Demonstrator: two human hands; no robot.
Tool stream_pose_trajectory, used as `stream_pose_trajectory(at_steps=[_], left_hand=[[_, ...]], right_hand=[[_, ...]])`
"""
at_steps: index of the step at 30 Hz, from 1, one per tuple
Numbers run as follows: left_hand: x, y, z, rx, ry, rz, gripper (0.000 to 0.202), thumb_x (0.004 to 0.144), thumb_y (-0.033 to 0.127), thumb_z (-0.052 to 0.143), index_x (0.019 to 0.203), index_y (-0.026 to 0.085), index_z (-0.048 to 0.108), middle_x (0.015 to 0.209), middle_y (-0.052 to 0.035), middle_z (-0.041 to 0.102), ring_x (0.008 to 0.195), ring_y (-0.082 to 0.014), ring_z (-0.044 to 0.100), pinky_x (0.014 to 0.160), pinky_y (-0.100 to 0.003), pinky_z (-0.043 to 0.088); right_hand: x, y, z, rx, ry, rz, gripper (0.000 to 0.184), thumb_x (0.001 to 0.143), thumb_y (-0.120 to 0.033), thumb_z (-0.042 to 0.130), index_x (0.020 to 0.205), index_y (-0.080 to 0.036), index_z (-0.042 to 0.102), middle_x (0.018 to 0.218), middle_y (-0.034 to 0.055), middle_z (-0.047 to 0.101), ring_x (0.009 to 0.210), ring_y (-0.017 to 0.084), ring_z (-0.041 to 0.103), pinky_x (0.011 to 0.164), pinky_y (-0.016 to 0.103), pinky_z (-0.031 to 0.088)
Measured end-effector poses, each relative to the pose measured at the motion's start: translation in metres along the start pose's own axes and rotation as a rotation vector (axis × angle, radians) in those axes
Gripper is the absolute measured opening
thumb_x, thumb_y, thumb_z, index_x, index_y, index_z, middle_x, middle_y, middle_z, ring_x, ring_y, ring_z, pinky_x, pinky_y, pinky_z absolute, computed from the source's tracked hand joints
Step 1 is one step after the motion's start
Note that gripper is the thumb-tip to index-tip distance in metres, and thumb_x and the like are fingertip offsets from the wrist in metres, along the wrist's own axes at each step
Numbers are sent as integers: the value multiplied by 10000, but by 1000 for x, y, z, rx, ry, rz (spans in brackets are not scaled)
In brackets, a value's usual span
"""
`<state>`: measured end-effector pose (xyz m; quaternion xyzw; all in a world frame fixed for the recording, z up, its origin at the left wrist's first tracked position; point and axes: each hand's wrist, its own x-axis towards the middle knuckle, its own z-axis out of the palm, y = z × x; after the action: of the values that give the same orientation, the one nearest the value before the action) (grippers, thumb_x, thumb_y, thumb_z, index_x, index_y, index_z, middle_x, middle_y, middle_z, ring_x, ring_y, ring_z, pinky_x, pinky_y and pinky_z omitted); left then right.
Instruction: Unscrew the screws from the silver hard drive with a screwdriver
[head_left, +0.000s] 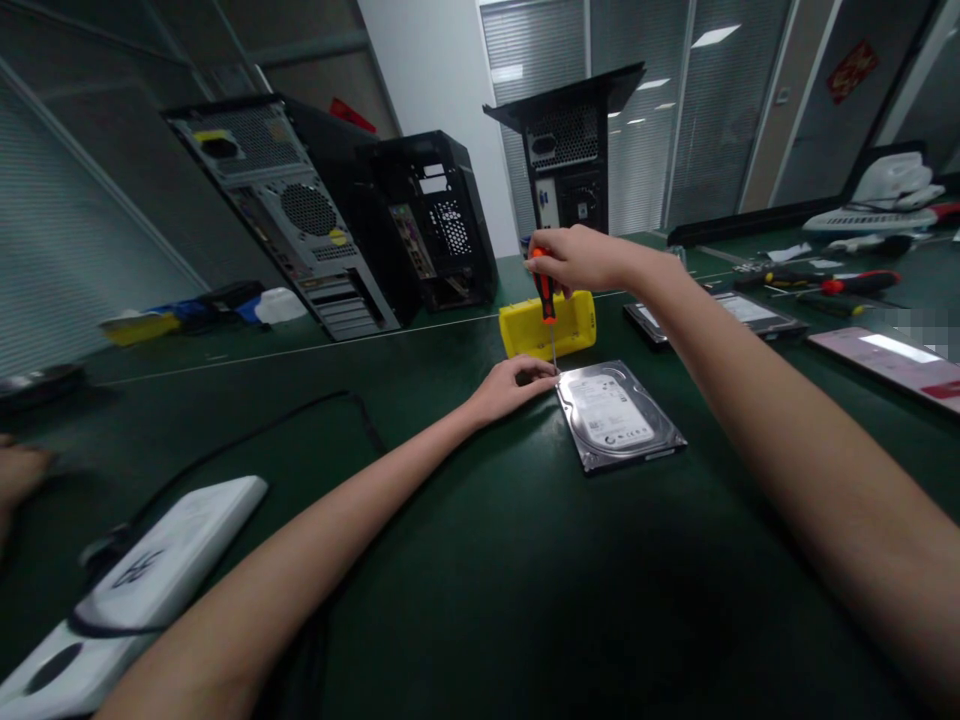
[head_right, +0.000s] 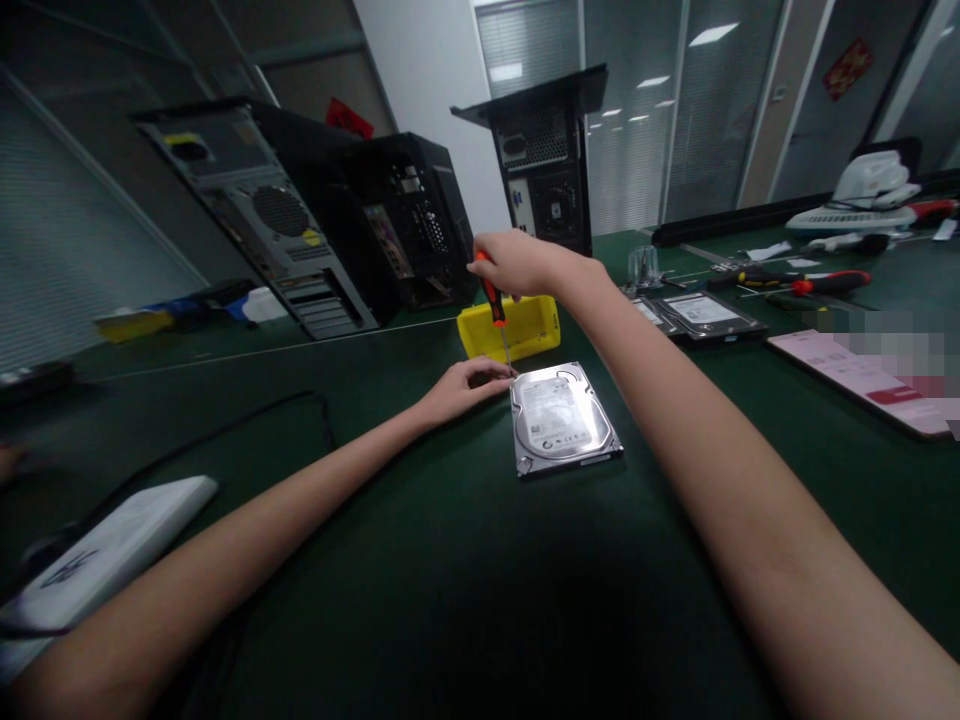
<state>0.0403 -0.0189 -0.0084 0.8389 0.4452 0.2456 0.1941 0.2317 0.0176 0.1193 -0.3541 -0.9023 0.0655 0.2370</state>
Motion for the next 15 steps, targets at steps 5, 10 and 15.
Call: stream_pose_trajectory(at_steps=[5,10,15], left_hand=[[-2,-4,-2,69,-18,40,343,863,398,492,1074,175,644,1019,-76,632,886,-174,576,759,-294,454],[-2,-7,0,121,-10,51,342,875,380,476,1085,166,640,968,-70,632,847,-166,577,754,-295,455],[-1,-10,1,119,-10,61,341,879,376,474,1091,165,637,991,-69,639,868,-168,583,767,-296,461]], right_hand=[[1,0,2,-7,-16,8,289,896,-376,383,980,-144,534,811,90,625,606,131,559,566,277,433],[1,-2,1,5,-24,4,285,894,-376,382,963,-141,529,802,94,624,608,139,571,561,283,436],[-1,-2,-3,32,-86,4,234,877,-352,415,935,-149,517,778,89,624,598,141,580,550,279,434]])
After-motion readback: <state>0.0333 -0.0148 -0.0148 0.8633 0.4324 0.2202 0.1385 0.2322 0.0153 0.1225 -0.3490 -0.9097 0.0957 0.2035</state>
